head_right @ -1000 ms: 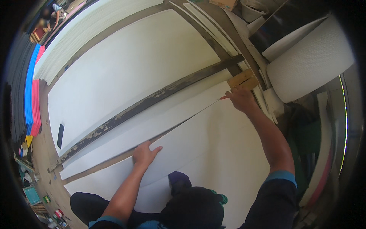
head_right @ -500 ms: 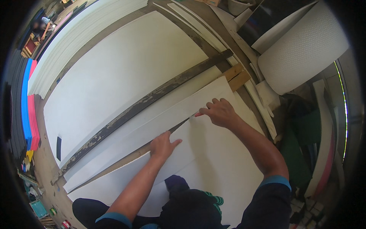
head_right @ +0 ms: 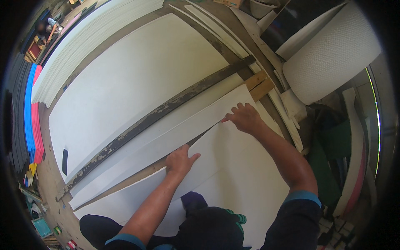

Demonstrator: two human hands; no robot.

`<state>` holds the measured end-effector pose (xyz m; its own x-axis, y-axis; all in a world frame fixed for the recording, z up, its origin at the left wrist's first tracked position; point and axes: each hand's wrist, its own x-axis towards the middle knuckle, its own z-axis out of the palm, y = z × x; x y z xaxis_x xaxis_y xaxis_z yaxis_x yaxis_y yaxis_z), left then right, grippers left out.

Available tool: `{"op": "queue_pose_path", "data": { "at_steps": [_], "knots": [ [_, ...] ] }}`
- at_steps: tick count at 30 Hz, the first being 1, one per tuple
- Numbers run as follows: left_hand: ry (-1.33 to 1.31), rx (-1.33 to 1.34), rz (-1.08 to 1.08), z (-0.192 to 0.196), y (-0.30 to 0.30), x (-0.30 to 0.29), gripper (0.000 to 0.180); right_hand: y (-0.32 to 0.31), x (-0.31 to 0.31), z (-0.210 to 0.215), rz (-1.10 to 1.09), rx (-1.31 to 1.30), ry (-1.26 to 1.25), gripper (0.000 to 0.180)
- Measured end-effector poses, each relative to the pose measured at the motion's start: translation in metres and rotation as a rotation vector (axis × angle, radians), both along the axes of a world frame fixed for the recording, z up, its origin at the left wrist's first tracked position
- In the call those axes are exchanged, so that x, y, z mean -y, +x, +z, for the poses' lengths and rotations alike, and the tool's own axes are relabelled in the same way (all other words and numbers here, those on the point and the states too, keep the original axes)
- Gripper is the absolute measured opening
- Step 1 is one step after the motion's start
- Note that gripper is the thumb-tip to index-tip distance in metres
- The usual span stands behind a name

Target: The person uses a utility knife and a straightedge to cut large white foam sheets into strips. They measure and mark the foam, then slice along the guide to separate sections. Cut pieces are stacked nearby while the person continues cutting additional sheets.

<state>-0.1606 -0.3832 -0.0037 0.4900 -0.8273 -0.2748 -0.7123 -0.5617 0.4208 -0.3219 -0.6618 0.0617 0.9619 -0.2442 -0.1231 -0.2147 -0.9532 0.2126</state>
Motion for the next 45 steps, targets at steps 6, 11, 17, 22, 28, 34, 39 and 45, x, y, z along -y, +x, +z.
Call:
{"op": "queue_pose_path", "data": {
  "at_steps": [6,11,17,22,28,34,39,45],
  "knots": [
    [0.036,-0.020,-0.010,-0.001,0.007,0.001,0.053,-0.015,0.045,-0.005,-0.102,-0.009,-0.016,0.028],
    [0.042,-0.037,-0.014,-0.006,0.011,0.002,0.052,-0.030,0.091,-0.017,-0.186,-0.030,-0.086,0.026],
    [-0.128,-0.020,-0.017,-0.016,0.008,0.001,0.055,-0.064,0.155,-0.051,-0.330,0.079,-0.250,0.026],
    [0.077,-0.090,-0.029,-0.009,0.019,0.012,0.060,-0.056,0.137,-0.001,-0.378,0.151,-0.098,0.023],
    [0.154,-0.196,-0.024,-0.012,0.019,0.058,0.069,-0.023,0.101,-0.004,-0.293,-0.010,0.040,0.027],
    [0.031,-0.148,0.050,-0.012,-0.001,0.054,0.065,-0.019,0.100,0.003,-0.217,-0.134,-0.029,0.027],
    [0.059,-0.123,0.030,-0.025,0.001,0.051,0.066,-0.017,0.105,-0.001,-0.214,-0.142,-0.073,0.023],
    [0.040,-0.114,0.014,-0.028,-0.001,0.051,0.066,-0.012,0.122,-0.022,-0.261,-0.249,-0.096,0.020]
  ]
}}
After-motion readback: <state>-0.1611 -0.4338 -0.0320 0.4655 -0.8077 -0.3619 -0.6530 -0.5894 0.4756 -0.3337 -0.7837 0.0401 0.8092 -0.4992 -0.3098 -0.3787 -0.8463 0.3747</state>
